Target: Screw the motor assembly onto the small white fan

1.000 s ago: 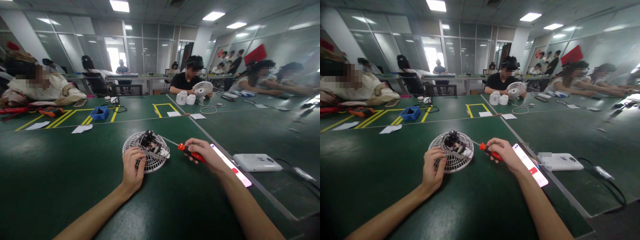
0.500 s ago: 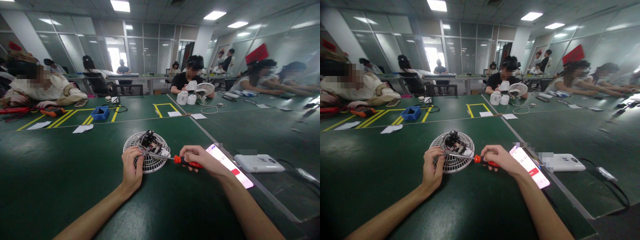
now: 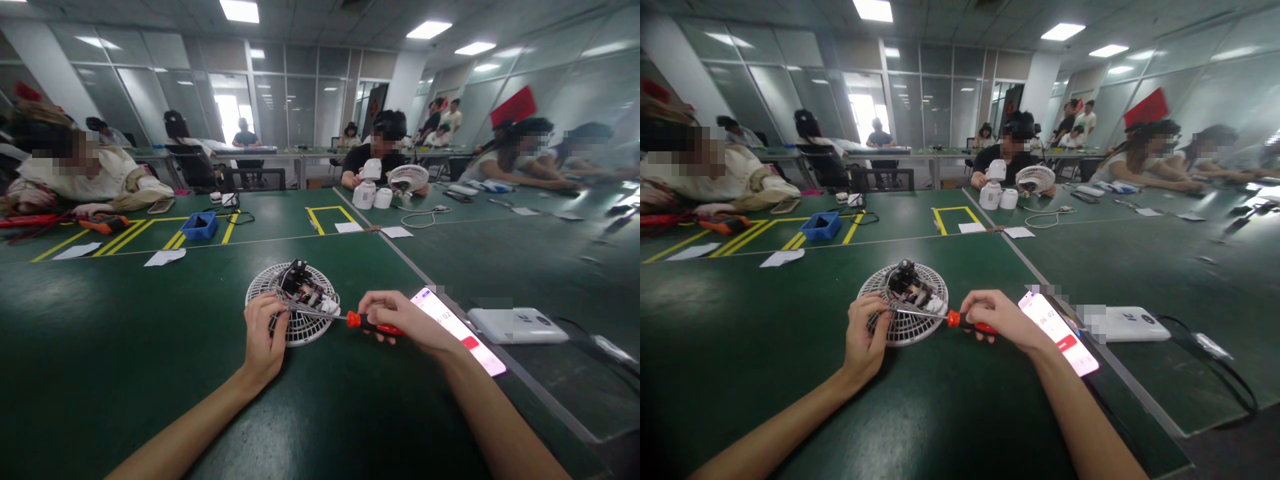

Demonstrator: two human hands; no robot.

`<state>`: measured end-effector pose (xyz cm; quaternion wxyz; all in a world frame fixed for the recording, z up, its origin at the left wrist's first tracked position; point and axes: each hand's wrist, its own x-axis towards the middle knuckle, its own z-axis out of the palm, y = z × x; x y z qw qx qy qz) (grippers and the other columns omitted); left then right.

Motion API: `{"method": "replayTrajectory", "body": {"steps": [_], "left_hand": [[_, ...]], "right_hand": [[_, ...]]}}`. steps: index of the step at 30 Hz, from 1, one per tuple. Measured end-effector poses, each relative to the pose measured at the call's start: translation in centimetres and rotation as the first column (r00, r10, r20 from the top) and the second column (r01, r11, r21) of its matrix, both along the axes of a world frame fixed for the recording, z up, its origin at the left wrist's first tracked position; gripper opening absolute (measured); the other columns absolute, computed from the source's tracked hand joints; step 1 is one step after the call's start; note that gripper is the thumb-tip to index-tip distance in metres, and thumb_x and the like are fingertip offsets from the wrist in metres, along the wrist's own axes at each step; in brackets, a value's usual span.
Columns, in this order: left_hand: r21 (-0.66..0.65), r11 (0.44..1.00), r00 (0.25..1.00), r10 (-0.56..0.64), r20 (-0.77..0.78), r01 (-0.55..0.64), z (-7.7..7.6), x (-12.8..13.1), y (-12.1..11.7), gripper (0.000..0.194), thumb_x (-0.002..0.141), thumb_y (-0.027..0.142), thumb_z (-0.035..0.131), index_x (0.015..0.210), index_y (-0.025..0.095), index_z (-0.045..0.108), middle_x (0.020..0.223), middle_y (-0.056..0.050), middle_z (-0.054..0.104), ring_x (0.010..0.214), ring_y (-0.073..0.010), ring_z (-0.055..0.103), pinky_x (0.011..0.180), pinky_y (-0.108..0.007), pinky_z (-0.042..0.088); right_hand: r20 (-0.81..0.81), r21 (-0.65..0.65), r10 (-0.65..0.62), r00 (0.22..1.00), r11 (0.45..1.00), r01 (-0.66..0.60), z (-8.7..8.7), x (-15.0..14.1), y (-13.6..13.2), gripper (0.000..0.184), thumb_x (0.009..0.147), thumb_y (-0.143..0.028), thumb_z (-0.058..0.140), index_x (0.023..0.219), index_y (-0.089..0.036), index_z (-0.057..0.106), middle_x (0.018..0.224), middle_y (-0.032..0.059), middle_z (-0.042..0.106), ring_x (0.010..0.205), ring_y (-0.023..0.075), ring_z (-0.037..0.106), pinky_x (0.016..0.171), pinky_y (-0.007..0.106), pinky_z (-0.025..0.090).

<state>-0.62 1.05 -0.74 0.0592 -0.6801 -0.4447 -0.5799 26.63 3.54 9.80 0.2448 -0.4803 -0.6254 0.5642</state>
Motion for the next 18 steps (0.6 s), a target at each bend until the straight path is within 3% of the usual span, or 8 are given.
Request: {"method": "replayTrajectory", "body": {"steps": [18], "left_hand": [[0.022, 0.997, 0.998, -0.07, -0.012, 0.07, 0.26, 0.2, -0.36, 0.014, 0.098, 0.017, 0.053, 0.11, 0.022, 0.058, 0.106, -0.005, 0.064, 0.114, -0.0219, 0.061, 0.102, -0.043, 0.051]], "right_hand": [[-0.003, 0.004, 0.065, 0.998, 0.998, -0.065, -0.33, 0.78, 0.32, 0.021, 0.071, -0.032, 0.067, 0.086, -0.018, 0.063, 0.07, 0.0008, 0.067, 0.052, 0.0115, 0.057, 0.042, 0.019, 0.038]]}}
